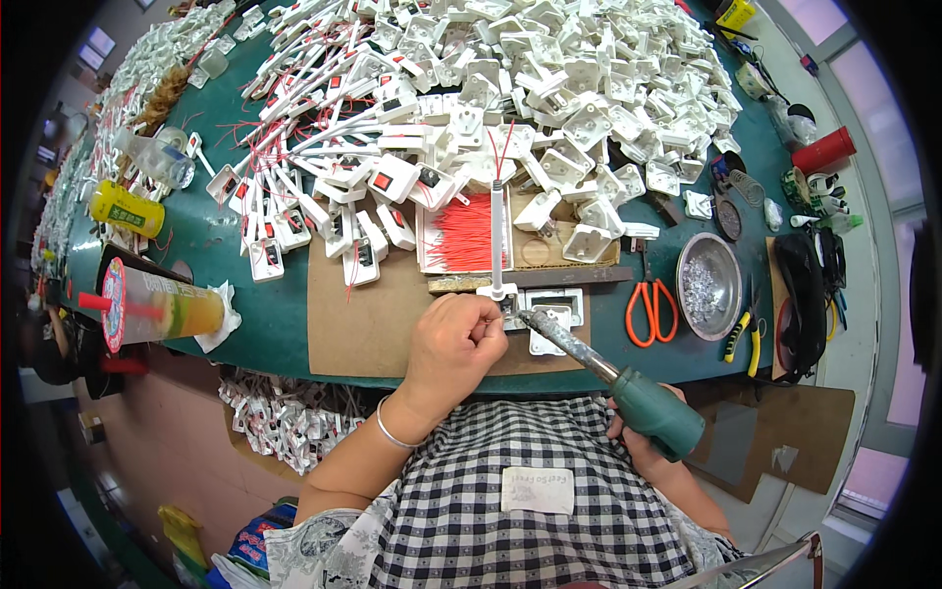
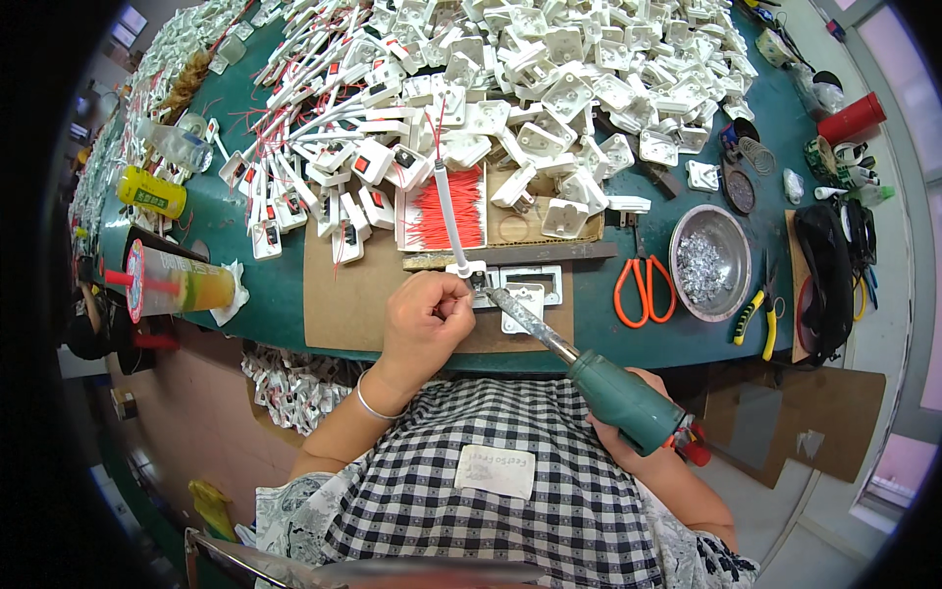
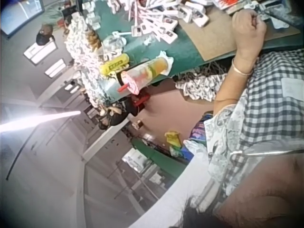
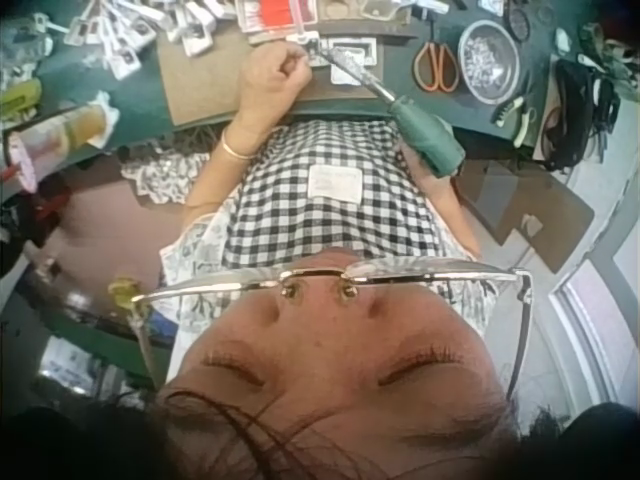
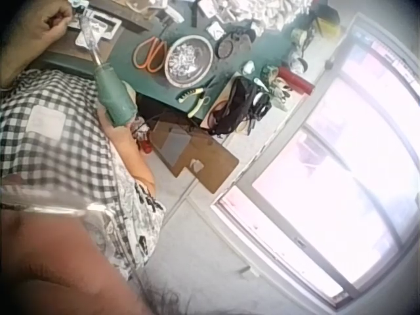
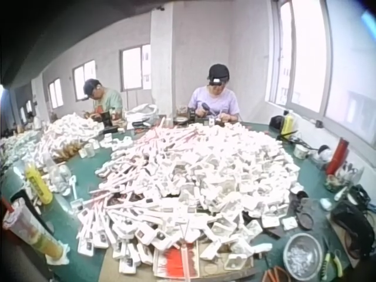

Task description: The person solders red and white wires onto small white electrical switch components using a soldering iron, pliers, and scissors.

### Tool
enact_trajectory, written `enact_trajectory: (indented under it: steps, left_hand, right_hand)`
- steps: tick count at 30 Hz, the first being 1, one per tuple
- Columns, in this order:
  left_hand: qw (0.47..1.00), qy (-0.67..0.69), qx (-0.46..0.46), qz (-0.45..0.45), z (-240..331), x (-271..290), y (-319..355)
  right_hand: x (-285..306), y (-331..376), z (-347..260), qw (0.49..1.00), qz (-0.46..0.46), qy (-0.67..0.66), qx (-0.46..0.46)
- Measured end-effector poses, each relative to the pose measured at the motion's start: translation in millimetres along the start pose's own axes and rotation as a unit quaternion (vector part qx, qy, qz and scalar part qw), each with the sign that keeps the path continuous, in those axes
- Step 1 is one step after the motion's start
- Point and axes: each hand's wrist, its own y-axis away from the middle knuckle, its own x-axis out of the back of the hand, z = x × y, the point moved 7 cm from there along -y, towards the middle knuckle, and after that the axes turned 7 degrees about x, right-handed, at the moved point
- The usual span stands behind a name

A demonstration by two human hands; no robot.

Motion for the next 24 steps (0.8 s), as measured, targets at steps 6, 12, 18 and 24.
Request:
enact_trajectory:
  steps: [6,12,18,24]
  left_hand:
    - [1.0,-0.003,0.001,-0.001,1.3,-0.4,-0.8]
    - [1.0,-0.006,0.005,0.002,3.9,0.4,0.0]
    - [0.999,0.019,0.026,-0.021,3.5,6.0,10.0]
    - [0.998,-0.009,0.027,0.056,-0.7,59.4,-12.2]
  right_hand:
    - [-5.5,7.2,10.6,0.995,0.016,-0.068,-0.068]
    - [27.5,10.5,10.5,0.976,0.168,-0.134,-0.027]
    - [101.8,43.6,9.5,0.908,0.4,-0.108,0.063]
    - [107.2,61.6,33.1,0.91,0.413,0.009,-0.043]
